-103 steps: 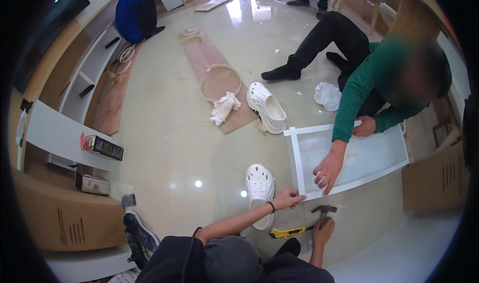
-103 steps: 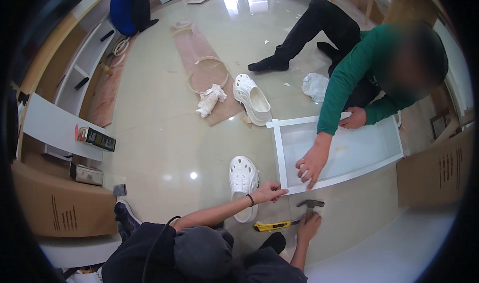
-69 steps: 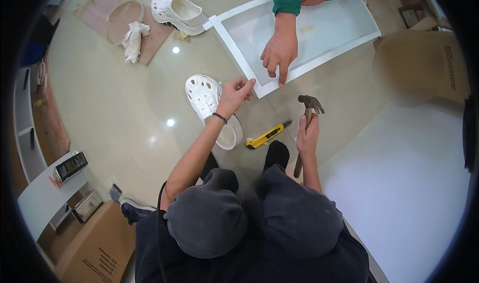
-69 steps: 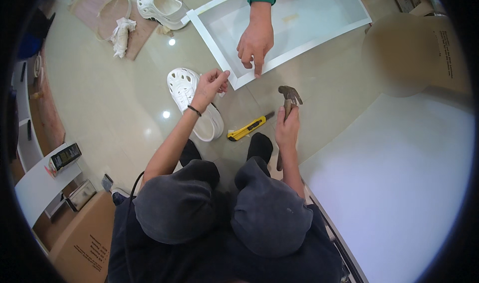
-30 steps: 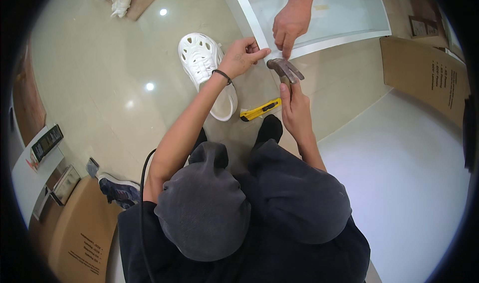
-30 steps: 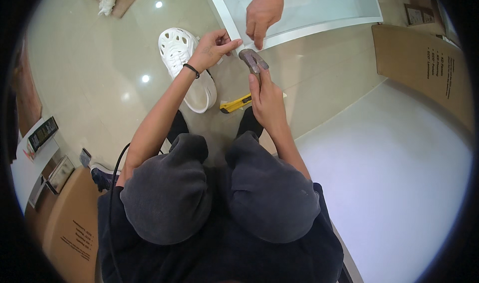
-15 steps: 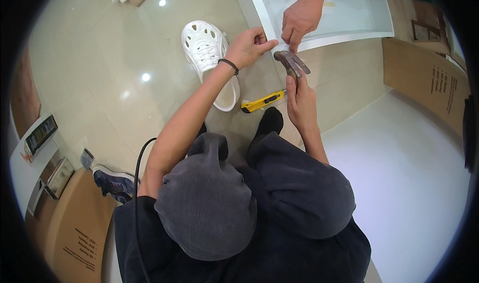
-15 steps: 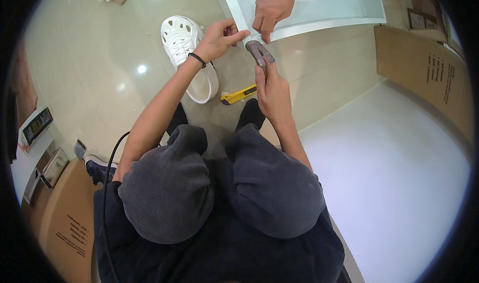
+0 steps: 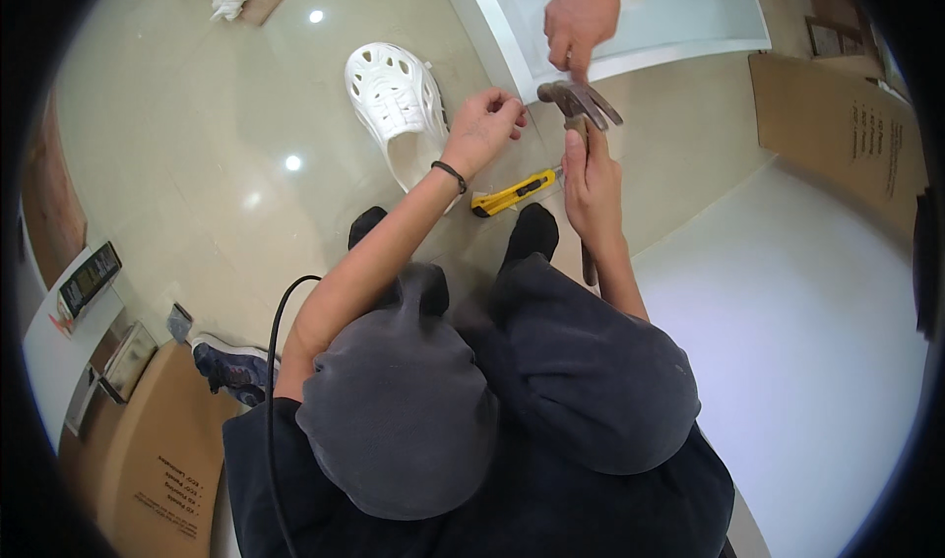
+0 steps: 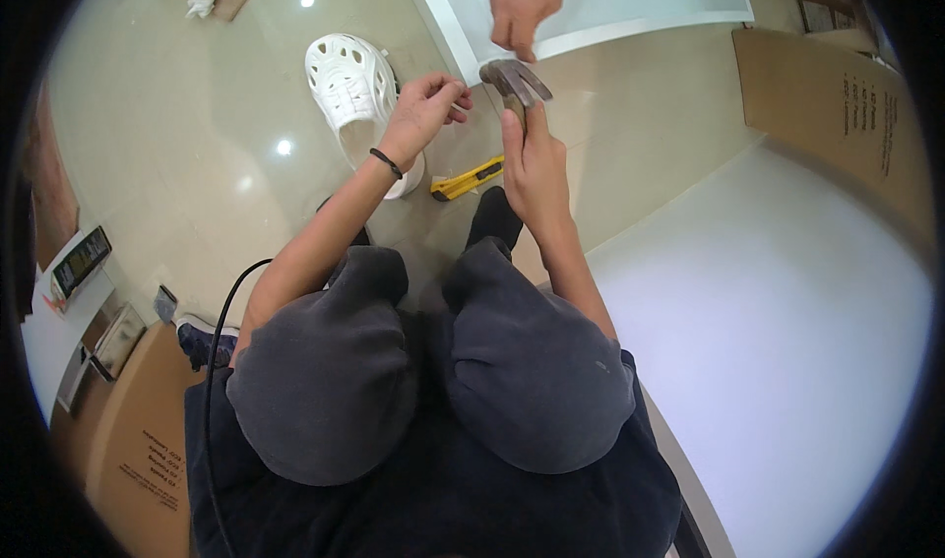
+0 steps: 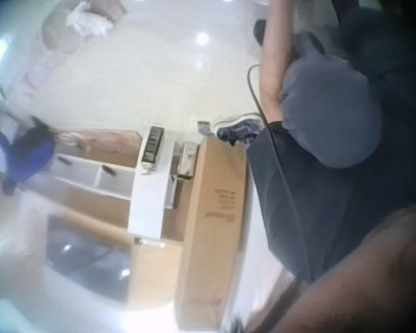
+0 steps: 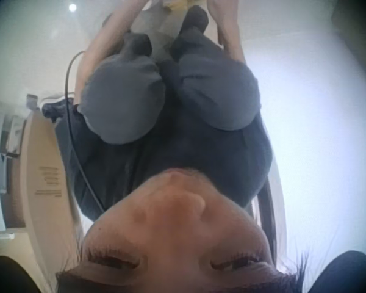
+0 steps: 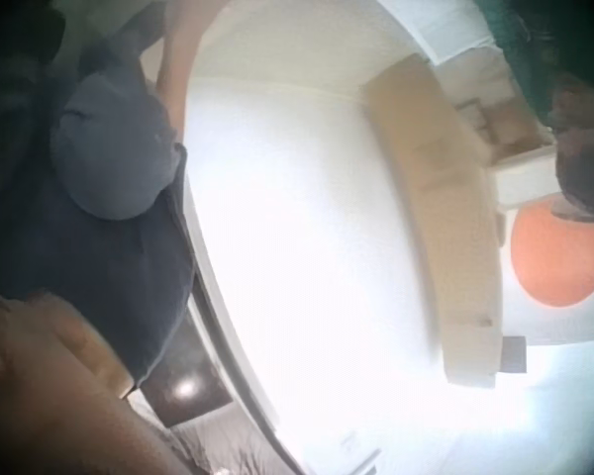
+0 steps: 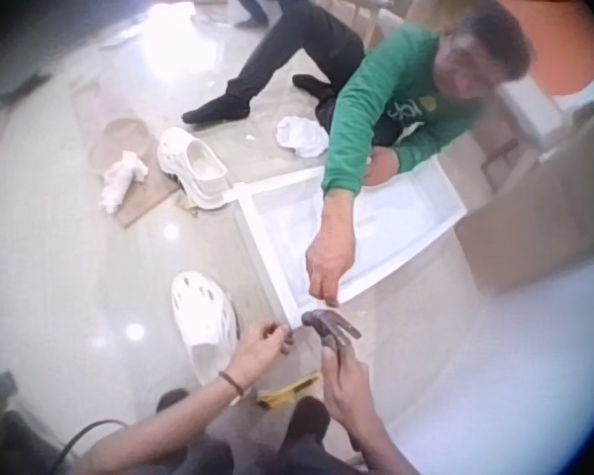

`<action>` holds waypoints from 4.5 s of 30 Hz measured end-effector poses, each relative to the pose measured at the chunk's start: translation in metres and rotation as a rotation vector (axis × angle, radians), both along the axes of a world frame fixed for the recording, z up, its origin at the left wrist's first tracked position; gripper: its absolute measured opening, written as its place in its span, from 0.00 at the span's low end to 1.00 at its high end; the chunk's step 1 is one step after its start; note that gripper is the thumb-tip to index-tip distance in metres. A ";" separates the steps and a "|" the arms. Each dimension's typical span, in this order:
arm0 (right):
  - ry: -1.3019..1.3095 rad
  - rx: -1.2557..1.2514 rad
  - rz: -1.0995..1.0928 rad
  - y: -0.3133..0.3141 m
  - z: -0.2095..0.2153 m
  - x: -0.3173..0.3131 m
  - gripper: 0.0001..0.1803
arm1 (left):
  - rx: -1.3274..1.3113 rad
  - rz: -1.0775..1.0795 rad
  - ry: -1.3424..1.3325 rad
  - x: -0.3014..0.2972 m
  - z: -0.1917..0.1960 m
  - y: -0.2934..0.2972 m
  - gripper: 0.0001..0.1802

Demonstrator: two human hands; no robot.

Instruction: The person assembles a white drawer unit by hammering nails into its edges and using a utility knife to trim excess material. The person works on the floor with tools and parts laid out nearby.

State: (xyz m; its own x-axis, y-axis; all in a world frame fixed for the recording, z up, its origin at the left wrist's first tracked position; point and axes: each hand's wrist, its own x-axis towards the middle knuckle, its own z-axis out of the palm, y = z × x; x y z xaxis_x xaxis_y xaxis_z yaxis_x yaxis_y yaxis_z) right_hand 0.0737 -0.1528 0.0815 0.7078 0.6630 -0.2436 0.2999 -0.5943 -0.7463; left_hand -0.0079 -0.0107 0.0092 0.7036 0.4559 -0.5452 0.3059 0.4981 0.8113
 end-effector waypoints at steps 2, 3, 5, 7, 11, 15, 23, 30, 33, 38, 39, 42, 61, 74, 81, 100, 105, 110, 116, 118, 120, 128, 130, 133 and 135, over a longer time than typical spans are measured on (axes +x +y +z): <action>-0.023 0.017 0.024 0.006 0.002 0.004 0.19 | -0.044 0.025 -0.033 0.000 0.002 -0.001 0.14; -0.012 0.022 0.035 0.007 0.002 0.006 0.19 | -0.044 0.043 -0.014 -0.002 0.004 -0.002 0.13; 0.012 0.031 0.053 0.006 0.001 0.008 0.18 | -0.022 0.076 0.003 -0.001 0.006 -0.008 0.13; -0.001 0.046 0.064 0.006 0.001 0.011 0.18 | 0.004 0.093 0.017 0.000 0.009 -0.011 0.12; 0.029 0.039 0.087 0.006 0.005 0.017 0.18 | -0.014 0.108 -0.002 -0.001 0.012 -0.010 0.12; -0.090 0.093 0.127 0.003 -0.004 0.016 0.19 | -0.059 0.093 0.009 0.000 0.013 -0.002 0.13; -0.098 0.100 0.134 0.000 -0.009 0.020 0.18 | 0.115 0.039 0.110 0.008 0.007 0.000 0.16; -0.062 0.060 0.150 0.000 -0.005 0.022 0.19 | 0.125 0.097 0.139 0.012 0.006 -0.005 0.15; -0.046 0.036 0.139 0.000 -0.004 0.023 0.19 | 0.164 0.109 0.148 0.014 0.008 -0.009 0.16; -0.067 0.088 0.088 -0.001 0.003 0.020 0.19 | 0.200 0.111 0.156 0.014 0.012 -0.011 0.17; -0.064 0.093 0.098 0.001 0.006 0.020 0.18 | 0.208 0.109 0.162 0.013 0.011 -0.010 0.17; -0.071 0.080 0.116 0.004 0.014 0.020 0.18 | 0.210 0.128 0.149 0.014 0.009 -0.011 0.17; -0.023 -0.016 0.109 0.021 0.013 0.013 0.16 | 0.270 0.200 0.147 0.017 -0.013 -0.014 0.16; 0.020 -0.017 0.030 0.021 0.023 0.007 0.18 | 0.274 0.153 0.135 0.014 -0.019 -0.014 0.15; -0.005 -0.043 0.129 0.019 0.012 0.010 0.18 | 0.309 0.126 0.155 0.013 -0.017 -0.010 0.15; -0.509 -0.238 -0.404 -0.099 -0.116 0.066 0.21 | 0.509 -0.059 0.208 0.027 -0.011 0.013 0.31; -0.557 -0.263 -0.437 -0.120 -0.140 0.078 0.20 | 0.591 -0.122 0.222 0.021 -0.008 0.017 0.32; -0.645 -0.276 -0.396 -0.126 -0.150 0.081 0.21 | 0.619 -0.127 0.286 0.021 0.001 0.017 0.31; -0.616 -0.251 -0.405 -0.127 -0.157 0.083 0.22 | 0.814 0.313 0.211 0.001 -0.021 0.122 0.21; -0.603 -0.232 -0.411 -0.126 -0.156 0.084 0.21 | 1.076 0.450 0.258 -0.003 -0.007 0.213 0.11; -0.580 -0.223 -0.428 -0.130 -0.153 0.089 0.20 | 1.299 0.449 0.199 0.003 0.040 0.280 0.09; -0.294 0.178 -0.542 -0.072 -0.120 0.067 0.13 | 1.254 -0.137 0.319 0.013 0.121 0.393 0.16; 0.266 0.163 -0.510 -0.028 -0.090 0.045 0.20 | 1.225 -0.273 0.218 0.026 0.092 0.380 0.17; 0.386 0.166 -0.316 0.020 -0.083 0.019 0.28 | 0.987 -0.293 0.229 0.067 0.050 0.323 0.23; 0.344 0.158 -0.305 0.043 -0.074 0.015 0.32 | 0.828 -0.318 0.197 0.081 0.034 0.299 0.26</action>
